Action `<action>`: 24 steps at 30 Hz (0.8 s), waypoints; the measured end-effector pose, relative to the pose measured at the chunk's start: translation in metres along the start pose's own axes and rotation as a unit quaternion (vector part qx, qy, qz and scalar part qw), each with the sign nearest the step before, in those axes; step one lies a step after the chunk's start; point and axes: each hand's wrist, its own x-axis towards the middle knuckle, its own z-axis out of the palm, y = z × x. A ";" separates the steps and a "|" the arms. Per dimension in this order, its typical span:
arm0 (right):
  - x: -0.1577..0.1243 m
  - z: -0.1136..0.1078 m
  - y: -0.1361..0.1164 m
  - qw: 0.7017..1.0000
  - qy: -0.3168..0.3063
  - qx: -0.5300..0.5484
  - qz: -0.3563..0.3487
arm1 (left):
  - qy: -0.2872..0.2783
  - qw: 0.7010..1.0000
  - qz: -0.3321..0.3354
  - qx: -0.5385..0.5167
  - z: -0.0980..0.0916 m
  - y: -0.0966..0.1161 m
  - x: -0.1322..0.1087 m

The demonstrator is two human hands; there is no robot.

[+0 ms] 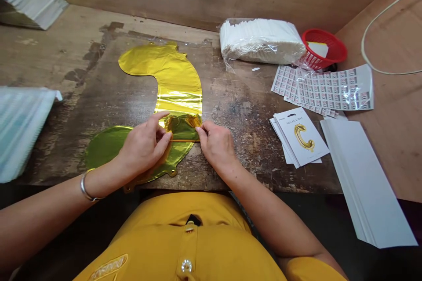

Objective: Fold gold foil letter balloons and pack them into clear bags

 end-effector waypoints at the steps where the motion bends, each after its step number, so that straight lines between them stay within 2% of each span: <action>1: 0.000 0.000 0.000 1.000 -0.002 -0.006 -0.003 | -0.002 1.000 0.015 0.016 0.000 0.000 0.000; 5: -0.001 0.001 -0.002 1.000 -0.012 -0.019 -0.009 | -0.005 0.998 0.044 0.047 -0.001 -0.001 -0.003; 8: -0.001 0.004 -0.004 0.998 -0.023 -0.055 -0.003 | -0.035 0.994 0.055 0.089 -0.001 0.001 -0.007; 10: 0.000 0.006 -0.006 0.996 0.009 -0.090 -0.014 | -0.032 0.988 0.062 0.138 -0.001 0.003 -0.008; 12: 0.001 0.005 -0.004 0.989 0.043 -0.117 -0.076 | -0.010 0.981 0.097 0.168 0.000 0.002 -0.008; 14: 0.004 0.002 0.002 0.978 0.007 -0.119 -0.172 | -0.029 0.972 0.162 0.166 0.001 -0.002 -0.006; 16: 0.008 -0.005 0.011 0.960 -0.092 -0.101 -0.243 | -0.093 0.964 0.203 0.141 0.001 -0.010 -0.002; 18: 0.012 -0.012 0.020 0.944 -0.171 -0.085 -0.269 | -0.150 0.962 0.199 0.112 -0.002 -0.018 0.002; 19: 0.012 -0.015 0.023 0.940 -0.187 -0.081 -0.272 | -0.165 0.962 0.193 0.099 -0.003 -0.021 0.004; 21: 0.012 -0.014 0.025 0.942 -0.182 -0.079 -0.272 | -0.179 0.962 0.192 0.078 -0.006 -0.024 0.007; 24: 0.010 -0.003 0.018 0.951 -0.123 -0.089 -0.270 | -0.165 0.962 0.205 0.070 -0.008 -0.026 0.009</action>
